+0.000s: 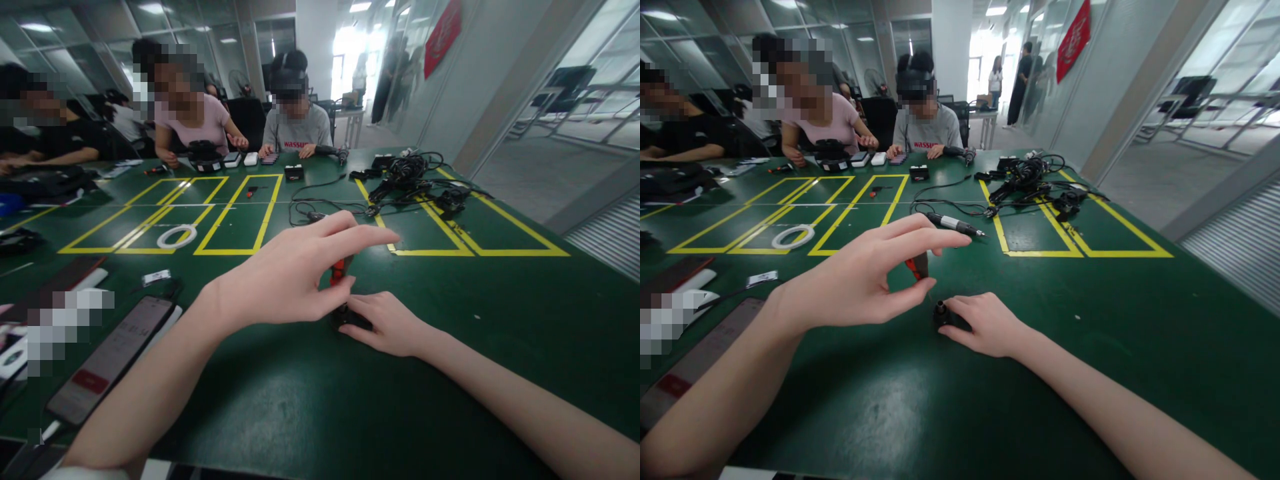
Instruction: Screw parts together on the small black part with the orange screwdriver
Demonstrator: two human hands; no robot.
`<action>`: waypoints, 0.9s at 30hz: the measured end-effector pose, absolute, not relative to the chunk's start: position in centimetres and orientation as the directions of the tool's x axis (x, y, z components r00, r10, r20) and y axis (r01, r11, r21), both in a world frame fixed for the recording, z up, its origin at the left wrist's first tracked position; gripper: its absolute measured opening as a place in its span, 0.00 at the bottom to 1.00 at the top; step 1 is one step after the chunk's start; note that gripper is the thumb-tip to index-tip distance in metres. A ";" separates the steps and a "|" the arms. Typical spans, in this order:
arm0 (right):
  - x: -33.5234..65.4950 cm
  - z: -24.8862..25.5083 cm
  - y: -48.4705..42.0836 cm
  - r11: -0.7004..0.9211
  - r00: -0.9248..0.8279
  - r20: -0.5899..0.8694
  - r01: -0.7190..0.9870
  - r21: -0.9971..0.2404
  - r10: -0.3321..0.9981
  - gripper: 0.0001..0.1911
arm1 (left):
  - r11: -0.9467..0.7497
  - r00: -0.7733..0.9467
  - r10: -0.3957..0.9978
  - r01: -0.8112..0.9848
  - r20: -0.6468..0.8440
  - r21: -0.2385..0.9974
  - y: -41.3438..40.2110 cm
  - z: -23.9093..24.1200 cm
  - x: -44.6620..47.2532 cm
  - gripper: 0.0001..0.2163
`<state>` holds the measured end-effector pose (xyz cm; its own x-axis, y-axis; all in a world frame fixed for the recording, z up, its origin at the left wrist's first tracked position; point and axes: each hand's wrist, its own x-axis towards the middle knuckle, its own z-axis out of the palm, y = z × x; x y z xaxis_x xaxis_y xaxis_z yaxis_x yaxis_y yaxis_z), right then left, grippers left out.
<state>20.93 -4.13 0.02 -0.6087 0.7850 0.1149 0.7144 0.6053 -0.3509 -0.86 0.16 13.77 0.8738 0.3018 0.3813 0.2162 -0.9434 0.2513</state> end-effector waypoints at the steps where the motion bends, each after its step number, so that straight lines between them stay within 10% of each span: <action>1: 20.9 0.0 -4.1 0.605 -0.609 0.116 0.713 -0.353 0.785 0.12 | -0.943 0.873 0.301 0.213 0.385 0.254 0.1 13.7 -0.9 0.26; 27: 21.0 -0.2 -4.1 0.614 -0.616 0.117 0.713 -0.339 0.779 0.11 | -0.951 0.841 0.271 0.158 0.468 0.267 0.3 13.6 -0.8 0.28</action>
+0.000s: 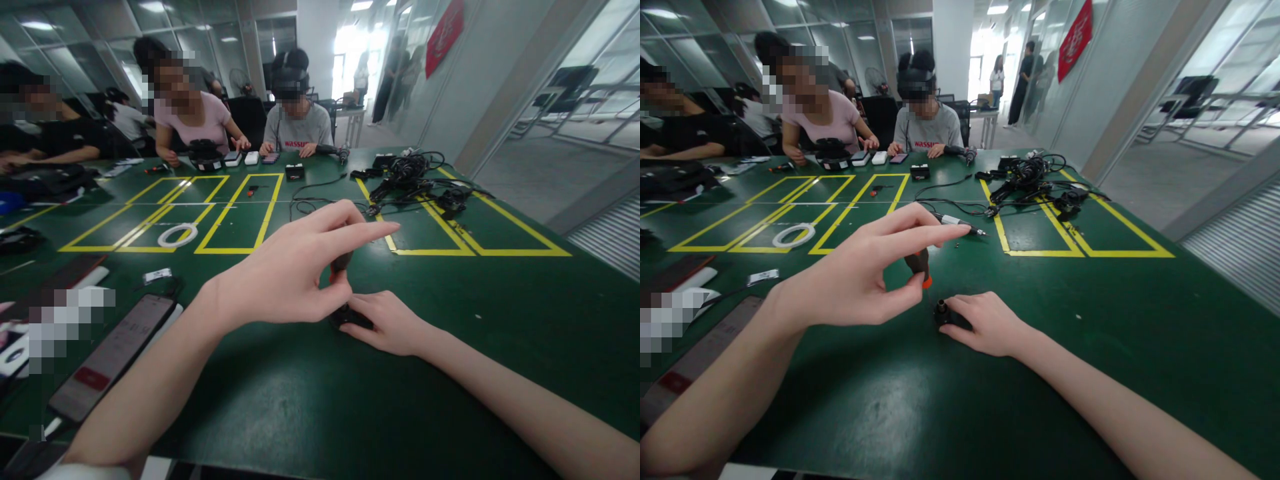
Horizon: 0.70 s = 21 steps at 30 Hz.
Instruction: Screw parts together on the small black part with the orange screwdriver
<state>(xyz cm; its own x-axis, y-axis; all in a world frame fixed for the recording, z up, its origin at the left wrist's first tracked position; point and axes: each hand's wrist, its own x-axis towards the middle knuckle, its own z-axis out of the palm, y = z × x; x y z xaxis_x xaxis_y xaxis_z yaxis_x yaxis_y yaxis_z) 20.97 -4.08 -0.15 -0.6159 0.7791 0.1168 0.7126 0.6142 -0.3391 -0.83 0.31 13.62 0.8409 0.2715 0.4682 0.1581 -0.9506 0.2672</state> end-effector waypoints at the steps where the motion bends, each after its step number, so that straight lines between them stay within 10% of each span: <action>1: 21.0 -0.1 -4.1 0.615 -0.616 0.117 0.713 -0.337 0.779 0.11 | -0.950 0.839 0.275 0.163 0.469 0.266 0.3 13.6 -0.8 0.28; 21: 21.0 -0.2 -4.1 0.624 -0.619 0.132 0.714 -0.318 0.774 0.11 | -0.943 0.850 0.299 0.193 0.434 0.271 0.0 13.8 -0.7 0.27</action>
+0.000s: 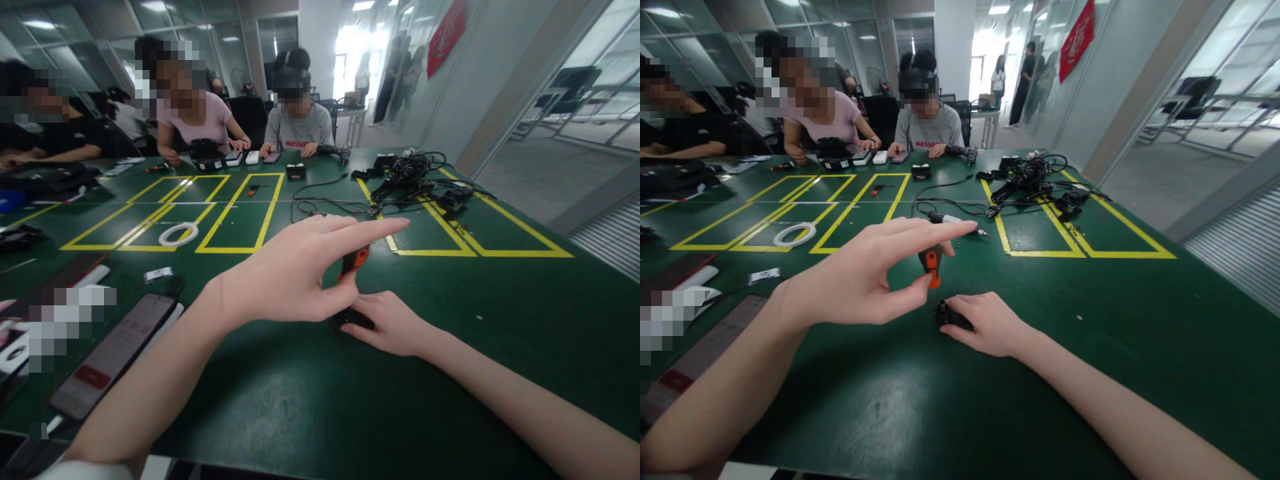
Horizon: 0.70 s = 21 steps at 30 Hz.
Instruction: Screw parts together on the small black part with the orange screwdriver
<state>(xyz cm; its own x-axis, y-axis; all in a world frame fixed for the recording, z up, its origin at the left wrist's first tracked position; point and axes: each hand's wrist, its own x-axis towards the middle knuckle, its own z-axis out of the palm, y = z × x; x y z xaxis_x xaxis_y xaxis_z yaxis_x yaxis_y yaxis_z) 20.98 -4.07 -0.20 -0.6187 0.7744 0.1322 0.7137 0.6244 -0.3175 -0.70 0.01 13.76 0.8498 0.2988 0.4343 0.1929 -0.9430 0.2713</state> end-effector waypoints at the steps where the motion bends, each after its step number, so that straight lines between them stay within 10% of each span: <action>1: 21.0 -0.2 -4.1 0.625 -0.619 0.134 0.713 -0.317 0.774 0.12 | -0.942 0.851 0.300 0.195 0.430 0.272 0.0 13.8 -0.7 0.28; 21: 21.1 -0.4 -4.0 0.634 -0.623 0.146 0.710 -0.305 0.768 0.12 | -0.934 0.833 0.355 0.298 0.425 0.196 0.1 13.8 -1.0 0.25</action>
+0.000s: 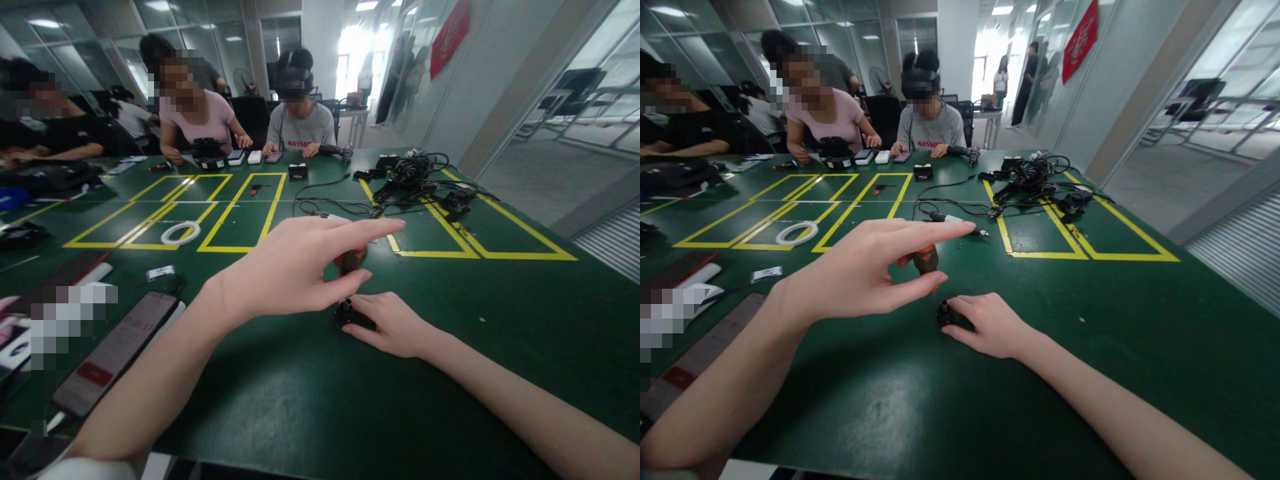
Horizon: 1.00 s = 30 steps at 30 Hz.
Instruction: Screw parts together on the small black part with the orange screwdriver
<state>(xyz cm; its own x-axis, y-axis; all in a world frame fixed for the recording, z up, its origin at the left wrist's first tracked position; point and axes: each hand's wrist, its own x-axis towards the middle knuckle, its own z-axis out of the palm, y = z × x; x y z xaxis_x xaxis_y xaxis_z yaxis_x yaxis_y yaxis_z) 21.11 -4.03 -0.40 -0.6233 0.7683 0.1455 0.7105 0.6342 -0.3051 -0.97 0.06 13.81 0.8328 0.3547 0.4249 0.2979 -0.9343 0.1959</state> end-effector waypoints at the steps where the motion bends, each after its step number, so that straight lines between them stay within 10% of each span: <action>1: 21.1 -0.4 -4.0 0.632 -0.621 0.143 0.713 -0.304 0.770 0.12 | -0.932 0.832 0.361 0.310 0.421 0.188 0.1 13.8 -1.0 0.23; 30: 21.1 -0.2 -4.1 0.618 -0.619 0.113 0.720 -0.316 0.777 0.12 | -0.923 0.855 0.385 0.366 0.348 0.123 -0.2 14.1 -0.8 0.15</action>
<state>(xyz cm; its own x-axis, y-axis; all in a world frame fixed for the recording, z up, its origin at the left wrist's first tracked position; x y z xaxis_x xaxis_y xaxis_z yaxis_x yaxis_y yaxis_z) 21.09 -4.09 -0.15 -0.6187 0.7775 0.1130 0.7196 0.6185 -0.3157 -0.83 -0.17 14.07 0.8545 0.3853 0.3483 0.3657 -0.9225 0.1234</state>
